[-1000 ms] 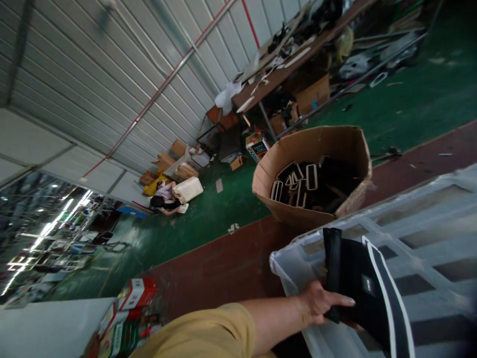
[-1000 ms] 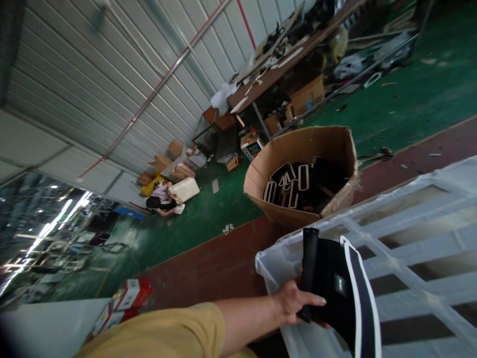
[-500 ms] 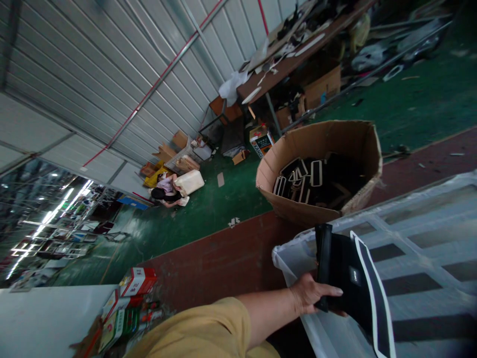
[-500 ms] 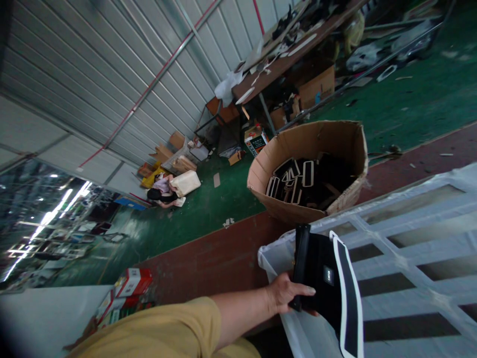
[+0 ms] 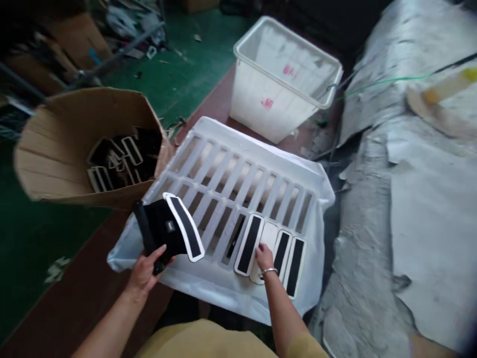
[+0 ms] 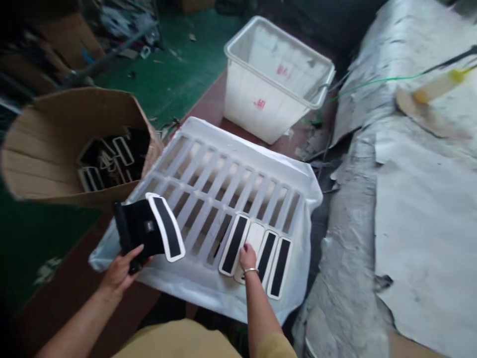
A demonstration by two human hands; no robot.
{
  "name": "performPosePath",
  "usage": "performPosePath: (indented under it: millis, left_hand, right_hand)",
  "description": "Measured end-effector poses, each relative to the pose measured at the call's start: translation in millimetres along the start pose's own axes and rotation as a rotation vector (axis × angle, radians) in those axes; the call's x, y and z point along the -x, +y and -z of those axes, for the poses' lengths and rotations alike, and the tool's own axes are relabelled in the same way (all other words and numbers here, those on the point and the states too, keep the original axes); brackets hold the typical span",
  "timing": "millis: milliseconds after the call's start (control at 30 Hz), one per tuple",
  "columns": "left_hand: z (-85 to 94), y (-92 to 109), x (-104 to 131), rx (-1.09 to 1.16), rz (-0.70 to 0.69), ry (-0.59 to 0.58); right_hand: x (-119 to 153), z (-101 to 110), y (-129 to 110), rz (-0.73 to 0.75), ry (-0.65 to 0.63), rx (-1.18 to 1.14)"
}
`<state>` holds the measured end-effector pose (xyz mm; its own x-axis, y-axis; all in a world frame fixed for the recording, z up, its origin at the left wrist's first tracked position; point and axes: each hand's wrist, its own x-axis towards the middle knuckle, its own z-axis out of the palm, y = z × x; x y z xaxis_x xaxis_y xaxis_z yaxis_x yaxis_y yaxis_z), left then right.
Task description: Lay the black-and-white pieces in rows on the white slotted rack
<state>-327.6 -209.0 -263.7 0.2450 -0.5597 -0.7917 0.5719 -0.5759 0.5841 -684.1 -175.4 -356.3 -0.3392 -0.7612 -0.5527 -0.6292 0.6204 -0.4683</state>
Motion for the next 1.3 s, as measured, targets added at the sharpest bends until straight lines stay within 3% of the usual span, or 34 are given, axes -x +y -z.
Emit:
performPosePath:
  millis: [67, 133, 300, 667, 867, 1167, 1300]
  left_hand:
    - [0.6, -8.0, -5.0, -0.031, -0.03, 0.006]
    - [-0.3, -12.3, -1.7, -0.055, -0.047, 0.004]
    - [-15.4, -15.5, 4.6, -0.065, -0.073, 0.026]
    - [-37.3, -30.0, 2.3, -0.095, -0.065, -0.015]
    - [-47.8, -28.7, 8.8, -0.133, -0.08, -0.018]
    - [-52.5, -36.5, 8.8, -0.145, -0.082, -0.033]
    - [-57.6, -41.4, 6.9, -0.144, -0.07, -0.028]
  right_hand:
    - [-3.1, 11.8, 23.9, -0.086, 0.035, -0.014]
    - [-6.5, 7.5, 30.0, -0.105, 0.03, -0.045]
    - [-9.7, -2.3, 26.3, -0.096, -0.003, -0.097]
    - [-16.4, 12.3, 19.3, -0.213, -0.082, 0.08]
    - [-20.5, 24.7, 15.1, -0.229, -0.19, 0.131]
    - [-30.5, 41.9, 23.4, -0.199, -0.343, -0.047]
    - [-45.3, 43.4, 22.7, -0.159, -0.267, -0.143]
